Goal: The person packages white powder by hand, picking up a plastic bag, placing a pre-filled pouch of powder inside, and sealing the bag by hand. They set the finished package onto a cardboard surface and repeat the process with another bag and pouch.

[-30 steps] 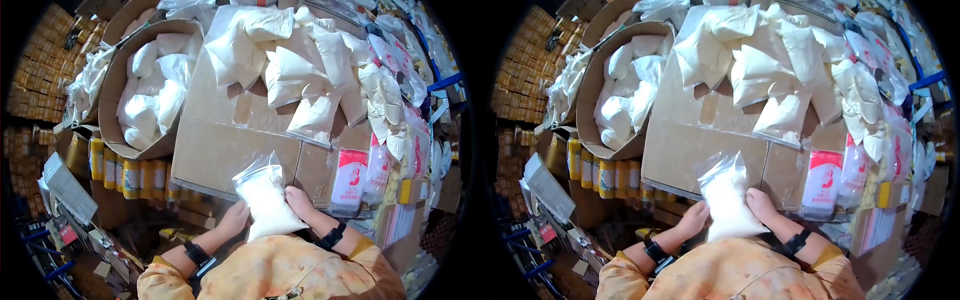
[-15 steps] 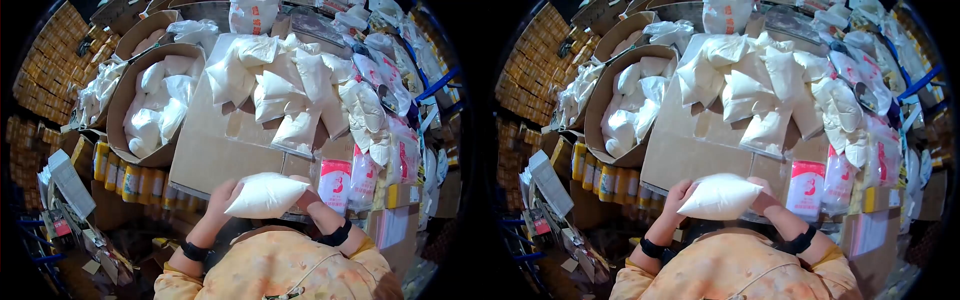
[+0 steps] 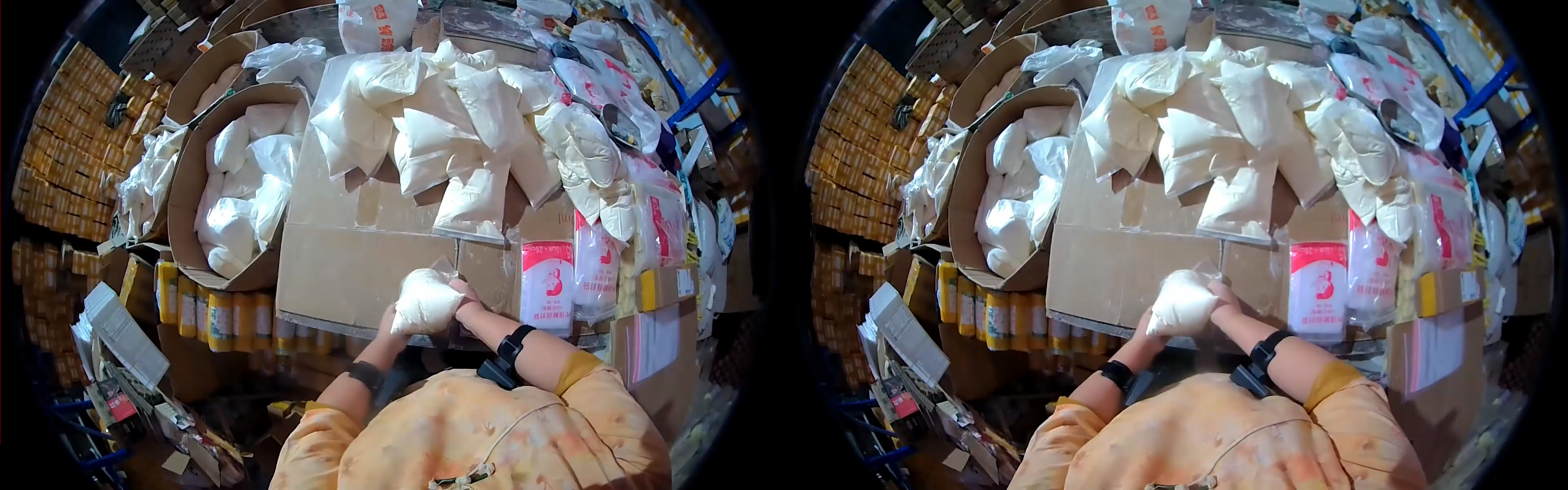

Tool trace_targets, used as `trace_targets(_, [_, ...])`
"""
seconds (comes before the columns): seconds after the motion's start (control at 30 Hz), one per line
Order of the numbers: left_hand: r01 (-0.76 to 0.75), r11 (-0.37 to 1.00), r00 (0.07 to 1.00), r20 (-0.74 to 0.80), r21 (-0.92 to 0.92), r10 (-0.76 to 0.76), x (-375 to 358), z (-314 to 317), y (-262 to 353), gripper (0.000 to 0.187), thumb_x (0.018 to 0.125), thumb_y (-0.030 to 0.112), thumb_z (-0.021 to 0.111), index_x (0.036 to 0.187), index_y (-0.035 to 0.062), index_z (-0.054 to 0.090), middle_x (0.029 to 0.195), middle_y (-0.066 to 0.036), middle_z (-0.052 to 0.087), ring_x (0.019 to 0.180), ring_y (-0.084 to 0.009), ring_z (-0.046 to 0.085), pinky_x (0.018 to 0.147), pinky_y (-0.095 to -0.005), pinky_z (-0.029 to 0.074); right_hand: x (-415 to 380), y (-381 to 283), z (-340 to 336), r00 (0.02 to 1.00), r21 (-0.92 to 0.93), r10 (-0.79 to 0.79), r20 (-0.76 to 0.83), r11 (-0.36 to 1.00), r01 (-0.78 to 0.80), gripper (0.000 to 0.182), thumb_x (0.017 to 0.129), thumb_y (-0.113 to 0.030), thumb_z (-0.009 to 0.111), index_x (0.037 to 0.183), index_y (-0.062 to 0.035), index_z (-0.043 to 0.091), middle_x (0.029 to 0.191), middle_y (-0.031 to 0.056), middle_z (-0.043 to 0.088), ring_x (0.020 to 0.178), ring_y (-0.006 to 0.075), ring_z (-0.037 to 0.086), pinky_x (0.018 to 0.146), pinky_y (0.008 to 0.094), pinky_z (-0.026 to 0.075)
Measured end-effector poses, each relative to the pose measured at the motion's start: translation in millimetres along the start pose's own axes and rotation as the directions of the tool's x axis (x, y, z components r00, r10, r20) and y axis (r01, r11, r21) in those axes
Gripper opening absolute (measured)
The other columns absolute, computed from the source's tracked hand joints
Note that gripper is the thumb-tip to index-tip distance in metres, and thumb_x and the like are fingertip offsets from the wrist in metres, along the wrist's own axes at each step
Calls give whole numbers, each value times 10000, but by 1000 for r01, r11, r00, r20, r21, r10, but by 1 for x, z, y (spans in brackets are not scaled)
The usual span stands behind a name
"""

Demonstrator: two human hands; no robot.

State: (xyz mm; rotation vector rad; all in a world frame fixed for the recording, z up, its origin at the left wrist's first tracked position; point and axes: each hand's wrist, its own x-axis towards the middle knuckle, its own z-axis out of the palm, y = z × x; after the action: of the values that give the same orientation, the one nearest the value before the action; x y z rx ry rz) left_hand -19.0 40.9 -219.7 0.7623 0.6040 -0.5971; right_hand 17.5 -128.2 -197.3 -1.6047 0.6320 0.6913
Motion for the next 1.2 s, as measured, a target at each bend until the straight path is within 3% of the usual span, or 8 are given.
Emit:
trace_targets(0.1, [84,983,994,-58,-166,-95,0,11,-18,308,892,246,449,1126,57,519,1016,-60,593,896,-216,592,706,-367,503,62,53,7,994,743,86,73,660,-112,258,835,-241,498,934,-36,621,914,85,619,863,199,576,783,327,454])
trace_targets(0.17, [136,974,985,-79,-179,-152,-4,22,-20,329,906,229,450,1177,45,478,1087,-61,565,948,-214,560,780,-375,486,43,19,-7,994,269,-111,4,957,105,219,822,-160,508,937,-27,638,942,95,636,850,184,580,761,323,459])
trace_targets(0.27, [72,909,993,-116,410,-26,-29,43,25,207,859,192,434,918,70,591,716,-44,585,577,-160,562,493,-295,458,16,1,-27,936,-225,-345,-65,919,323,183,809,-59,505,911,-13,649,916,94,656,789,184,592,726,316,466])
trace_targets(0.6, [-320,6,875,293,947,386,-85,78,106,178,763,91,465,871,11,582,623,-104,583,559,-221,586,569,-360,464,-89,-56,-42,966,83,-259,2,963,258,204,773,-6,484,894,9,647,728,74,635,636,163,580,578,293,459])
trace_targets(0.83, [-300,368,914,155,880,375,-91,101,124,173,784,117,482,803,-13,595,625,-115,609,582,-191,600,556,-333,453,-105,-73,-46,969,257,-241,48,941,221,259,746,23,439,918,14,632,774,71,628,676,162,583,611,264,462])
trace_targets(1.03, [-160,34,946,143,987,292,-27,36,73,175,793,137,494,819,7,608,683,-106,627,610,-185,617,548,-302,474,-32,-13,-25,951,-208,-308,-26,932,296,268,768,-92,485,982,19,602,853,177,637,813,249,617,710,348,467])
trace_targets(1.13, [-32,688,982,-106,725,157,-28,31,41,233,859,188,447,925,30,605,807,-101,642,613,-199,611,535,-287,484,-23,15,-17,962,-263,-273,-18,929,259,274,775,-150,518,973,22,595,870,220,624,856,285,610,753,364,450])
trace_targets(1.2, [151,774,983,-174,615,-54,-32,24,30,253,871,227,449,989,49,584,842,-98,642,631,-206,616,552,-296,499,-12,35,-16,958,-287,-283,34,916,281,245,824,-171,537,977,5,613,863,112,633,817,172,565,736,312,443])
